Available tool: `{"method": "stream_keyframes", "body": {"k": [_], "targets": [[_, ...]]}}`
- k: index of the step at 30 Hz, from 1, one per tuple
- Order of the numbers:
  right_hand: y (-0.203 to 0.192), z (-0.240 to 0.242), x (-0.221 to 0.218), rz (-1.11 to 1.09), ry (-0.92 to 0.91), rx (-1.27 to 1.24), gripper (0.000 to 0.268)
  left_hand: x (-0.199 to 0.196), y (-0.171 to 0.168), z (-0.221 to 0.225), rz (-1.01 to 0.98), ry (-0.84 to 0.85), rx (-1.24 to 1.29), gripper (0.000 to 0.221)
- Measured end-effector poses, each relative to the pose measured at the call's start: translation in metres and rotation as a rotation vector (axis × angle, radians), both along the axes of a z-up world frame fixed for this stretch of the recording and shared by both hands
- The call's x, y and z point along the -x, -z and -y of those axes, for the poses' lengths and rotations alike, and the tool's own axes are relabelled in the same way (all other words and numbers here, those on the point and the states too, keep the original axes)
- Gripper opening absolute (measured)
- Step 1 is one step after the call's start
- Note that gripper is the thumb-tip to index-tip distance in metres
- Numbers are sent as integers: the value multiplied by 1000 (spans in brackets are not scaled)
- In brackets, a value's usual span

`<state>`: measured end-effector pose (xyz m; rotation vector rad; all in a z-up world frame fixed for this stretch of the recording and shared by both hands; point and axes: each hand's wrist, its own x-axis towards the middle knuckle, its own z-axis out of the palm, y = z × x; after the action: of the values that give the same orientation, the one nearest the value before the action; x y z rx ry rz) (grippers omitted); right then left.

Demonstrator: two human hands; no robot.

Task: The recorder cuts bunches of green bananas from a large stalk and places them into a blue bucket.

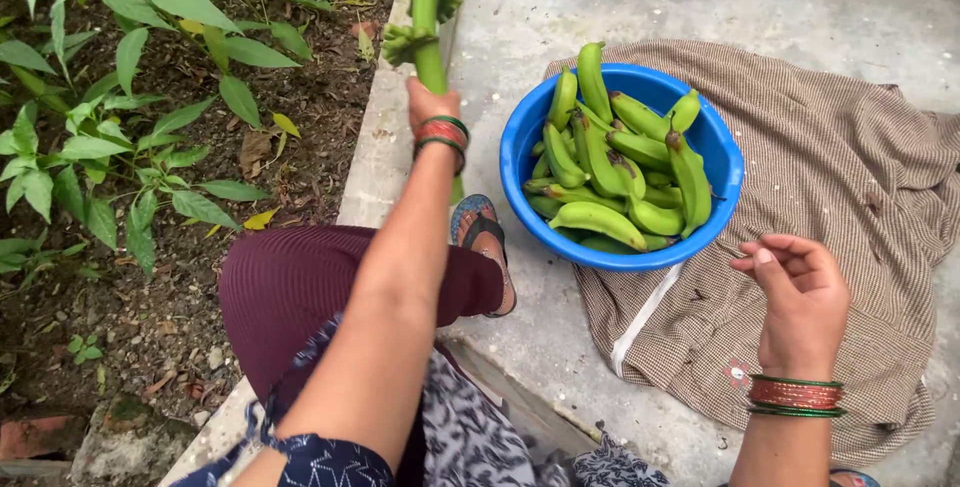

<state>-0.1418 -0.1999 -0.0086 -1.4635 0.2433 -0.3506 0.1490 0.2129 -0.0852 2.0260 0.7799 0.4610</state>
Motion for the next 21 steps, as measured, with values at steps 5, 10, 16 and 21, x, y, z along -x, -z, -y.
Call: {"method": "stream_keyframes", "body": {"k": [5, 10, 16, 21], "targets": [[13, -4, -18, -24, -20, -16, 17, -104, 134, -137, 65, -373, 633, 42], [26, -1, -29, -87, -30, -11, 17, -40, 117, -187, -106, -392, 711, 43], [48, 23, -42, -142, 15, 28, 16, -29, 207, -253, -740, -172, -87, 34], [69, 34, -50, -267, 34, 43, 19, -9, 172, -242, -936, -9, -282, 66]]}}
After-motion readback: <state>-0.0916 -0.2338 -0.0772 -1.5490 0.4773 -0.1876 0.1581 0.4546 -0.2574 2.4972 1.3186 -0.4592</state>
